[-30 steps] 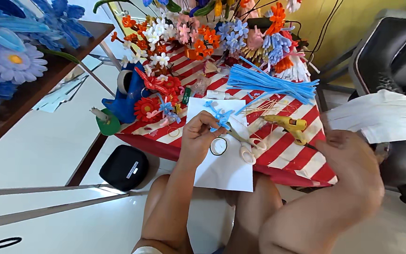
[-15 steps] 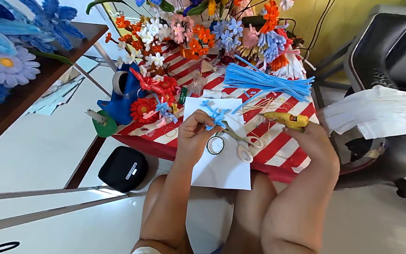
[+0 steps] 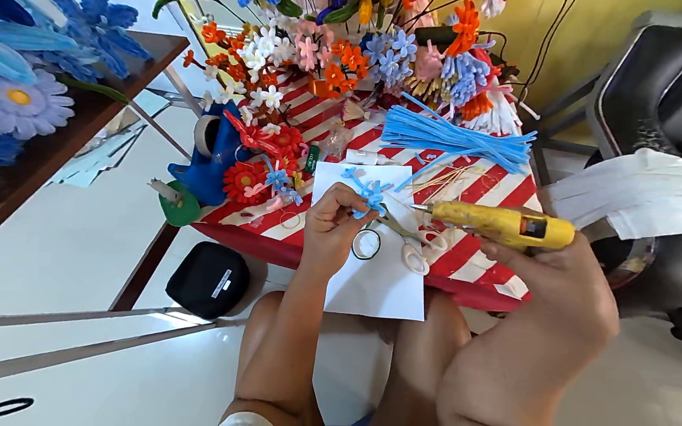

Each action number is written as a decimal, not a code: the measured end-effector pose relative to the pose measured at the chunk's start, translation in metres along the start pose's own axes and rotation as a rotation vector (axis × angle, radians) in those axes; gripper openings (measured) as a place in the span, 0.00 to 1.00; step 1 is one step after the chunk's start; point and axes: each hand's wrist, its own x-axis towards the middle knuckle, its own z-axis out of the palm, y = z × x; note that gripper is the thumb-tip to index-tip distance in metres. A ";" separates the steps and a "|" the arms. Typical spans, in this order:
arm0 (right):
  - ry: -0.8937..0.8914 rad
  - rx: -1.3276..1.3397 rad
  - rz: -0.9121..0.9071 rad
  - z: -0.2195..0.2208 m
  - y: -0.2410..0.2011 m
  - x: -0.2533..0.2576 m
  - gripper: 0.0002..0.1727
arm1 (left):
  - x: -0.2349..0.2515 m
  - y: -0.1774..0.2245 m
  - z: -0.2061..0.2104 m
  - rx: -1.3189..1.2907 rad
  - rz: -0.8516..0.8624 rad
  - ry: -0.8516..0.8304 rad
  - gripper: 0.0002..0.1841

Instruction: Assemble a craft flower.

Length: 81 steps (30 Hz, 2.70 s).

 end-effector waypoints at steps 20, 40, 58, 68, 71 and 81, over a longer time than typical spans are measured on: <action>-0.082 -0.286 -0.088 0.040 -0.026 0.000 0.19 | -0.005 0.004 0.001 0.188 0.103 0.030 0.11; -0.061 -0.368 -0.121 0.045 -0.028 -0.002 0.17 | -0.005 0.000 0.000 0.249 0.169 0.043 0.11; -0.060 -0.400 -0.113 0.048 -0.027 -0.001 0.19 | -0.004 -0.001 -0.003 0.310 0.188 0.052 0.10; -0.057 -0.422 -0.101 0.049 -0.027 -0.002 0.19 | -0.004 -0.001 -0.003 0.328 0.197 0.031 0.09; -0.055 -0.426 -0.097 0.050 -0.027 -0.002 0.19 | -0.004 -0.002 -0.003 0.327 0.196 0.034 0.09; -0.047 -0.445 -0.112 0.051 -0.028 -0.002 0.19 | -0.004 -0.001 -0.004 0.325 0.198 0.036 0.10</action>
